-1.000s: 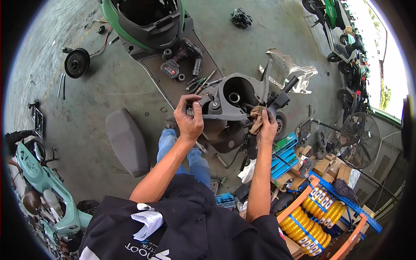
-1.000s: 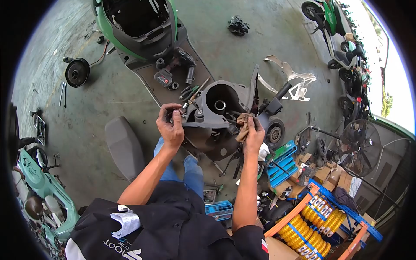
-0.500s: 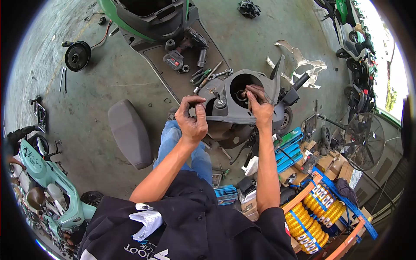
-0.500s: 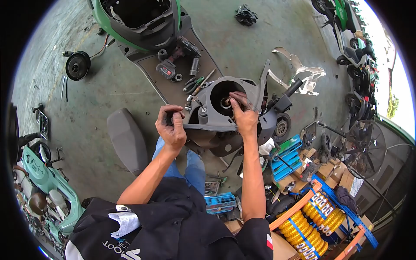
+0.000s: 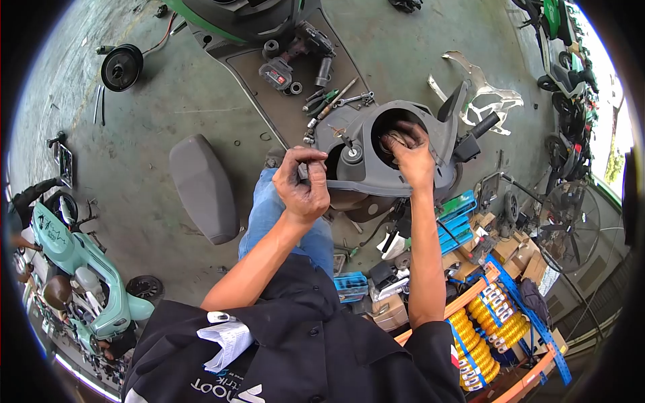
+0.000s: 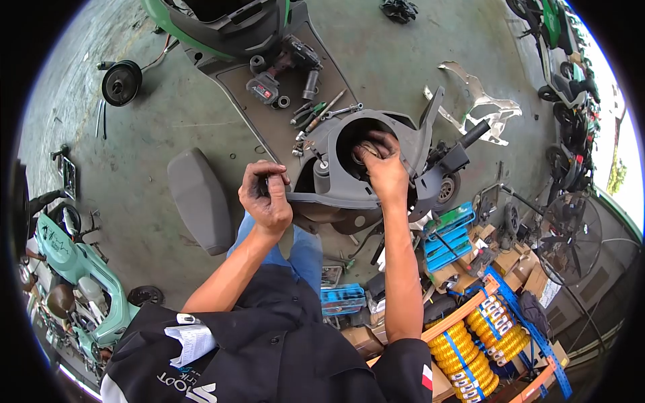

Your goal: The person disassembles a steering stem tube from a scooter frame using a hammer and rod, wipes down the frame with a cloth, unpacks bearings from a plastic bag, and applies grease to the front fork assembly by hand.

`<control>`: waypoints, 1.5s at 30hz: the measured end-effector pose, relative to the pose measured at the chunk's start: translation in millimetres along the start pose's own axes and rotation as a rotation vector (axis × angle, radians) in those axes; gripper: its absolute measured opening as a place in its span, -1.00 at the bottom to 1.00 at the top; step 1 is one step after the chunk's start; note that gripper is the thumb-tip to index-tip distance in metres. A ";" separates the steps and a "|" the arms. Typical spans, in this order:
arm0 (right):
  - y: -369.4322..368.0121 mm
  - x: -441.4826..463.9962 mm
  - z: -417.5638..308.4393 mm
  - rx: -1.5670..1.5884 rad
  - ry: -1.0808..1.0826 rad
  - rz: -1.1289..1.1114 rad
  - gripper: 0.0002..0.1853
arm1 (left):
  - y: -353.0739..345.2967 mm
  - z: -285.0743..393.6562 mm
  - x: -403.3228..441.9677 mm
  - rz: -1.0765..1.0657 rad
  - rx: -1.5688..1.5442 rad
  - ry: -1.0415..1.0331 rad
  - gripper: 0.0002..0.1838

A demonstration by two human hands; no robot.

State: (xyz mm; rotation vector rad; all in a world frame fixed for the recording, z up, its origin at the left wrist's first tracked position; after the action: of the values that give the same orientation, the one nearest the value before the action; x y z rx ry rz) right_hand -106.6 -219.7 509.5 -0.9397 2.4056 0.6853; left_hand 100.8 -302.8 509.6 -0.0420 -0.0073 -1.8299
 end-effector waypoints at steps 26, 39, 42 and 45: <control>-1.0 -18.5 -0.5 -0.465 0.690 0.186 -0.79 | 1.2 -3.8 1.6 0.012 0.034 -0.053 -0.94; 16.6 -39.4 -4.4 -0.345 0.510 0.094 -0.83 | -1.1 -2.4 1.2 0.007 0.030 -0.075 -0.95; 11.6 -33.7 -2.0 -0.580 0.805 0.027 -0.77 | -2.2 0.7 0.5 0.009 0.013 -0.035 -0.94; 12.6 -33.5 -2.8 -0.424 0.689 -0.059 -0.68 | -3.2 1.4 0.7 0.009 0.014 -0.030 -0.93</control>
State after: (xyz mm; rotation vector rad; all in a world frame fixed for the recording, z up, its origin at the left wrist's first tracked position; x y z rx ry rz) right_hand -94.2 -197.2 534.5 -1.6317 2.8452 0.9998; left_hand 97.5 -302.7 511.1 -0.0595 -0.0410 -1.8204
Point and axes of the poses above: each hand's wrist, its own x-axis towards the middle knuckle, its own y-axis out of the back of the hand, z = x × y, the point moved 1 cm from there along x, towards the middle knuckle, and after that the axes turned 5 degrees about x, right-handed, at the moved point
